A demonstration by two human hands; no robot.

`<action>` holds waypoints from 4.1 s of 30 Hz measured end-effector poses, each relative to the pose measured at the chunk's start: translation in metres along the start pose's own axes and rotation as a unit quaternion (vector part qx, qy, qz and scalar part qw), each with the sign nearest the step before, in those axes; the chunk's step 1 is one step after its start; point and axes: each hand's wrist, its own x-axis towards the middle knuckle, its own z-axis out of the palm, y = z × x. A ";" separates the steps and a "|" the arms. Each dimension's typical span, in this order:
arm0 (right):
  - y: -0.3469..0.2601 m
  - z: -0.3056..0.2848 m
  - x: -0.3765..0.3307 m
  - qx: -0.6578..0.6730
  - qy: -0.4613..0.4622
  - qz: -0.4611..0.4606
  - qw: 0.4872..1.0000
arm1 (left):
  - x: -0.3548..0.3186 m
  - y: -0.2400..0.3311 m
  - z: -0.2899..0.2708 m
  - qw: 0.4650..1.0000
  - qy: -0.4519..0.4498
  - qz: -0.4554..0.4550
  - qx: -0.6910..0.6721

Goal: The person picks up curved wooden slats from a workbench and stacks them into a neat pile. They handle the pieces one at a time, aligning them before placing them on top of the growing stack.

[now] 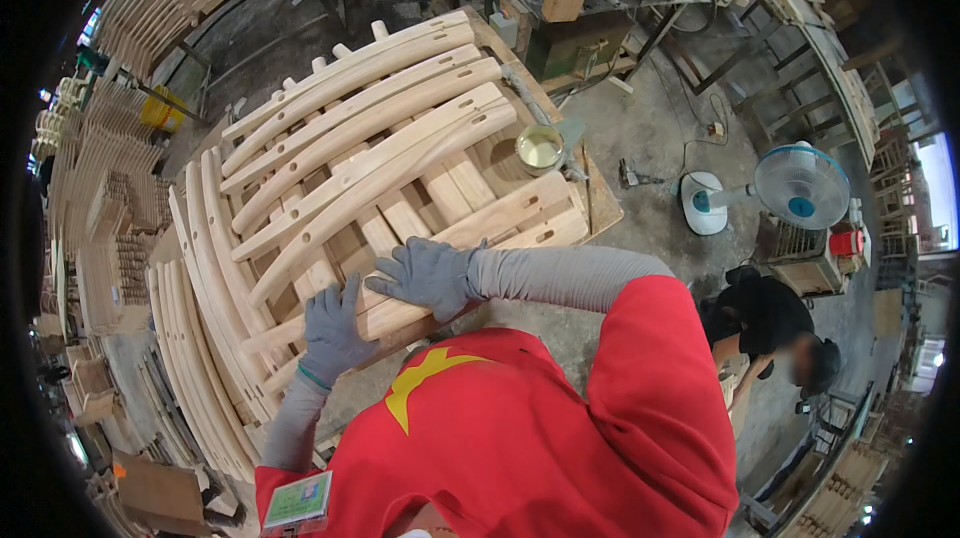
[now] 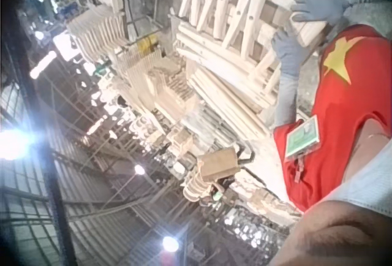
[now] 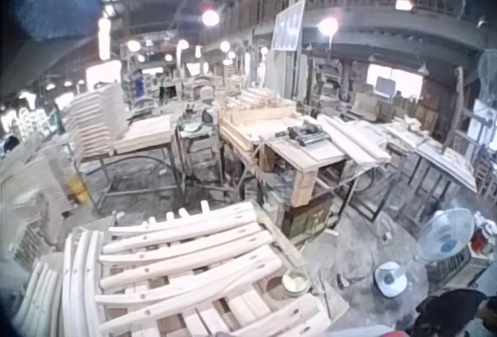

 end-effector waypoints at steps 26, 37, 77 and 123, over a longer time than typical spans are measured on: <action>0.187 0.027 -0.211 0.014 0.385 0.607 0.695 | -0.018 0.001 0.023 0.995 0.017 -0.093 0.019; 0.230 0.040 -0.258 0.548 0.403 0.539 0.498 | -0.014 -0.001 0.020 0.995 0.009 -0.094 0.034; 0.167 -0.009 -0.295 0.548 0.557 0.480 0.400 | 0.135 0.048 0.064 0.984 0.089 -0.026 -0.150; 0.094 0.043 -0.302 0.468 0.662 0.538 0.229 | 0.145 0.066 0.058 0.993 0.109 0.002 -0.043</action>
